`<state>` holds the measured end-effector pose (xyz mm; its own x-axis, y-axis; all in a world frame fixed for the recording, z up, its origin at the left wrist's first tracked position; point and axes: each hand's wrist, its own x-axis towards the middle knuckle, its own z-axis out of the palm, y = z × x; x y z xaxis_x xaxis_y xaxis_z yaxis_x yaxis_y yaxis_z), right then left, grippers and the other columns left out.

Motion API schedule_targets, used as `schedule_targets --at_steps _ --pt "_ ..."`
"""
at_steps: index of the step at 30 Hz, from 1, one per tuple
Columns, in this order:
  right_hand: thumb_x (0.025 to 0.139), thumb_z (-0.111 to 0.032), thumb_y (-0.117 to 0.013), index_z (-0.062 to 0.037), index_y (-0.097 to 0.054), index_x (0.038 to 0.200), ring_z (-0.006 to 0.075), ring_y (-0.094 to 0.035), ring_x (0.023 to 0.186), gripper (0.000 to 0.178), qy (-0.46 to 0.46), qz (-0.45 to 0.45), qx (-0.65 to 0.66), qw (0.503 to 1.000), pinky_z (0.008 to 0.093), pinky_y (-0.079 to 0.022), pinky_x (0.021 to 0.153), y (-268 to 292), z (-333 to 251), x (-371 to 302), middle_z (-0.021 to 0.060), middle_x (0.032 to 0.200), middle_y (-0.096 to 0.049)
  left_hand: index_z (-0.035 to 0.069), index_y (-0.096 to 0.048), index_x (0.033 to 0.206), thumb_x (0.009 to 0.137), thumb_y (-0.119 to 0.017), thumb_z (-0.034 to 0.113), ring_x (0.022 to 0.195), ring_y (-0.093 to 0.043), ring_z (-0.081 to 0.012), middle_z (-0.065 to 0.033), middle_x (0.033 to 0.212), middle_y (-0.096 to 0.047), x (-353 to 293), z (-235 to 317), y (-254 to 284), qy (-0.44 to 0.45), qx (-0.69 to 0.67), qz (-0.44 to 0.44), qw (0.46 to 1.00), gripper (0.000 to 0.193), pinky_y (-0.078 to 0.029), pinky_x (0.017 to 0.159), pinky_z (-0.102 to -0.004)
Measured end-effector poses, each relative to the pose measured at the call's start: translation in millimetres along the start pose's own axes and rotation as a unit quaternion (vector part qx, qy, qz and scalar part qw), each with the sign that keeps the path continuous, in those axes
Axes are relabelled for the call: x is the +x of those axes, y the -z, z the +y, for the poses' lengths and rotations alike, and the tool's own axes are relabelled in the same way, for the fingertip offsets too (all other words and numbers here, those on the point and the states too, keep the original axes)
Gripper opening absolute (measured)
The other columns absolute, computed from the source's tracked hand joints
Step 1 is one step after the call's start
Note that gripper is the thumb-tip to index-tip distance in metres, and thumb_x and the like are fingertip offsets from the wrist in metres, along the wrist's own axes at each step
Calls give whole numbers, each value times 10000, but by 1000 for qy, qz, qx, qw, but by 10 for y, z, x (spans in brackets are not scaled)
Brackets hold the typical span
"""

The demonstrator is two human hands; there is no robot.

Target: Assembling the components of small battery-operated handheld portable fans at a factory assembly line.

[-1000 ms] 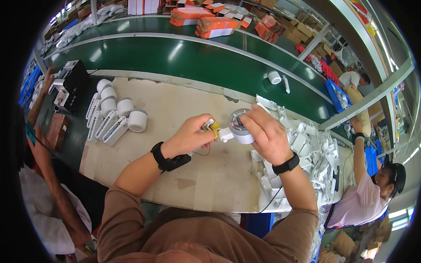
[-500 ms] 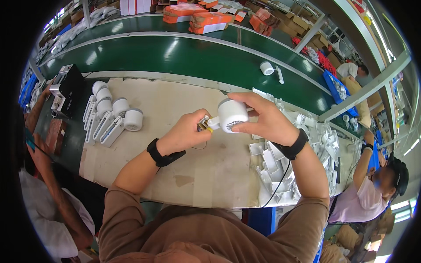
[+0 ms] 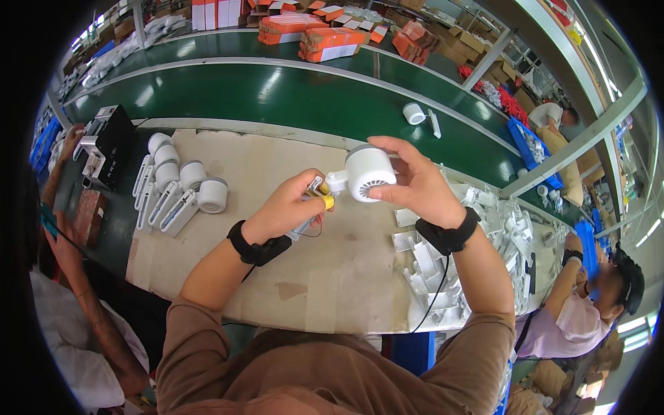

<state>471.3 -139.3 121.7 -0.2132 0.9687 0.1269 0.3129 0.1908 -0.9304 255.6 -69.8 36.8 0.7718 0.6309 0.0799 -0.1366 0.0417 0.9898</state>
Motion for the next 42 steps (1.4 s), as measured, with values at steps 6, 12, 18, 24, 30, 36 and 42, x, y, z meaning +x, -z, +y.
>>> schedule_targets --at_steps 6,12,18,24,30,36,42 --pt "721 -71 -743 -42 -378 1315 192 -488 1117 698 -10 -3 -16 1000 335 -384 961 -9 -16 -28 88 1214 -476 9 -482 937 833 -542 159 627 -545 -98 -61 811 -581 18 -54 11 -4 18 13 1000 193 -438 525 -241" --pt "719 -65 -742 -47 -373 1319 188 -493 1109 705 -9 4 -19 1000 333 -393 952 2 -1 -35 90 1207 -492 12 -489 958 809 -477 67 669 -548 -103 -63 842 -589 6 -17 2 -8 33 -7 999 160 -474 600 -255" --pt "718 -70 -745 -50 -370 1321 185 -499 1105 711 -17 4 -27 999 334 -397 949 -3 -1 -32 89 1201 -506 11 -490 969 808 -483 71 669 -550 -100 -57 838 -589 17 -35 -3 -3 26 2 1000 172 -472 596 -249" --pt "710 -87 -756 -64 -411 1305 191 -509 1094 688 -4 -4 -82 997 330 -427 919 -52 -61 -56 83 1196 -512 7 -517 912 765 -558 97 639 -529 -87 -39 769 -566 40 -92 -24 -30 101 44 993 177 -443 568 -233" --pt "704 -156 -754 -84 -498 1239 245 -556 1009 597 57 -38 -275 959 341 -485 831 -92 -221 3 110 1155 -528 -32 -499 880 705 -592 143 577 -510 -187 -110 680 -554 12 -104 -34 -85 170 51 980 264 -415 540 -320" --pt "689 -158 -768 -74 -499 1247 221 -556 995 625 54 -34 -322 945 314 -470 797 -150 -237 28 103 1161 -543 -12 -502 895 698 -589 113 622 -519 -175 -115 724 -572 -18 -18 -24 -41 261 53 963 249 -428 578 -301" --pt "692 -171 -755 -49 -499 1230 258 -572 915 608 108 -61 -325 937 322 -477 782 -36 -59 110 136 1059 -555 -7 -499 938 743 -564 116 631 -542 -145 -87 746 -582 -6 -90 -11 -94 250 16 964 240 -439 559 -296"
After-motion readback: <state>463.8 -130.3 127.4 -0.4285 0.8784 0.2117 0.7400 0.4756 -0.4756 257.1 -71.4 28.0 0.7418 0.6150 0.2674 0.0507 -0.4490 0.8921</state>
